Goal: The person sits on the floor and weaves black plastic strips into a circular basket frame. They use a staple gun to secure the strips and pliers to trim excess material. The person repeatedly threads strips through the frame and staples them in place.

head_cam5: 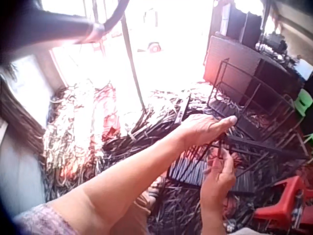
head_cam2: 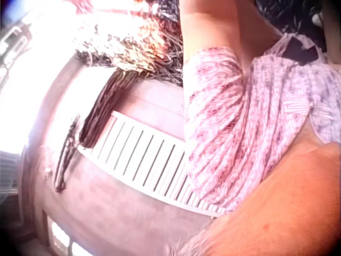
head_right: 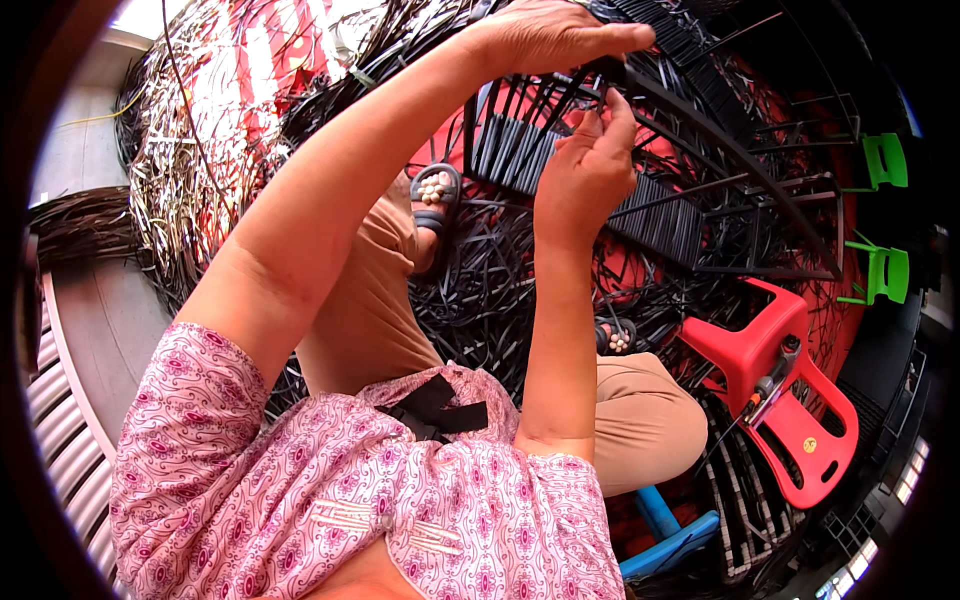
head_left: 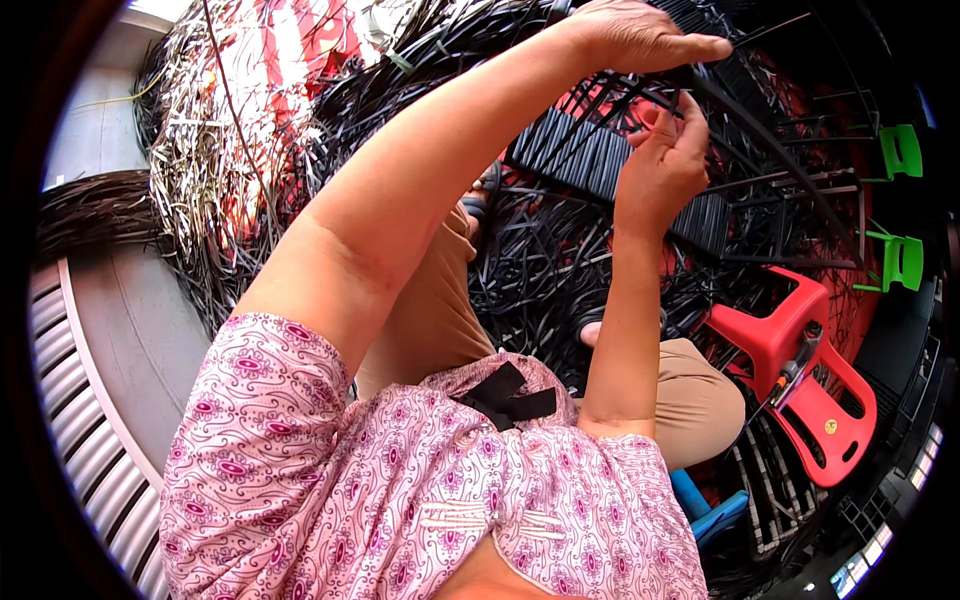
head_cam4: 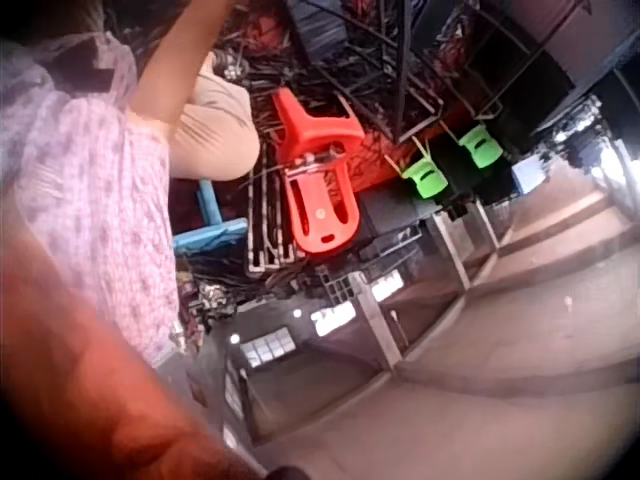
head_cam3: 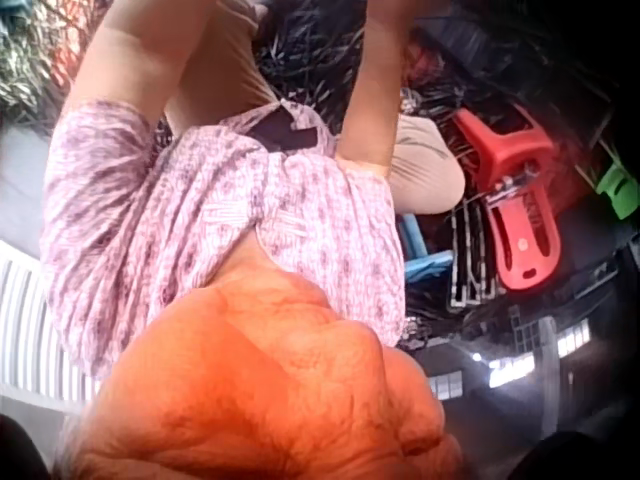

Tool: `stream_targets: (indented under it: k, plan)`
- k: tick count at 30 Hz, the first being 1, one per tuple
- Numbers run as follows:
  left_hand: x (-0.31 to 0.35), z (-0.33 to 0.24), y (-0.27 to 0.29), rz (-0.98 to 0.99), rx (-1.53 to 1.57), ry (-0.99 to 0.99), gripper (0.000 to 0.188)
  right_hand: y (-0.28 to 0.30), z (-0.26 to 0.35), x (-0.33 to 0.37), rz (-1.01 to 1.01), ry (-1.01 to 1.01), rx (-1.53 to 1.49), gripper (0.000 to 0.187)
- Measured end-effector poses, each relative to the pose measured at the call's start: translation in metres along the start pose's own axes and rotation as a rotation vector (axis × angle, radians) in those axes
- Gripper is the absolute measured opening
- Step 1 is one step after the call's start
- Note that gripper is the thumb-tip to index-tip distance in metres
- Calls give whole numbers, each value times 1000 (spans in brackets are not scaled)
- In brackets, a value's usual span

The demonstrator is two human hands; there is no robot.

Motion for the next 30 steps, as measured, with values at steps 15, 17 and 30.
stream_targets:
  k: [15, 17, 30]
  plan:
    - [8, 10, -6, 36, 122, -157, 37, -25, -70, -15, 32, -247, -919, 13]
    - [10, 15, -12, -55, 101, -177, 37, -29, -68, -17, 14, -239, -944, 17]
    - [19, -2, -8, -126, 65, -135, 34, -27, -68, -29, -57, -251, -998, 15]
Point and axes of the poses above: each hand's wrist, its own x-axis away from the middle knuckle, its own y-axis out of the back of the hand, z = x × y, the point moved 3 cm from there along -x, towards the middle knuckle, and after that the axes turned 14 degrees about z, right-handed, at the moved point
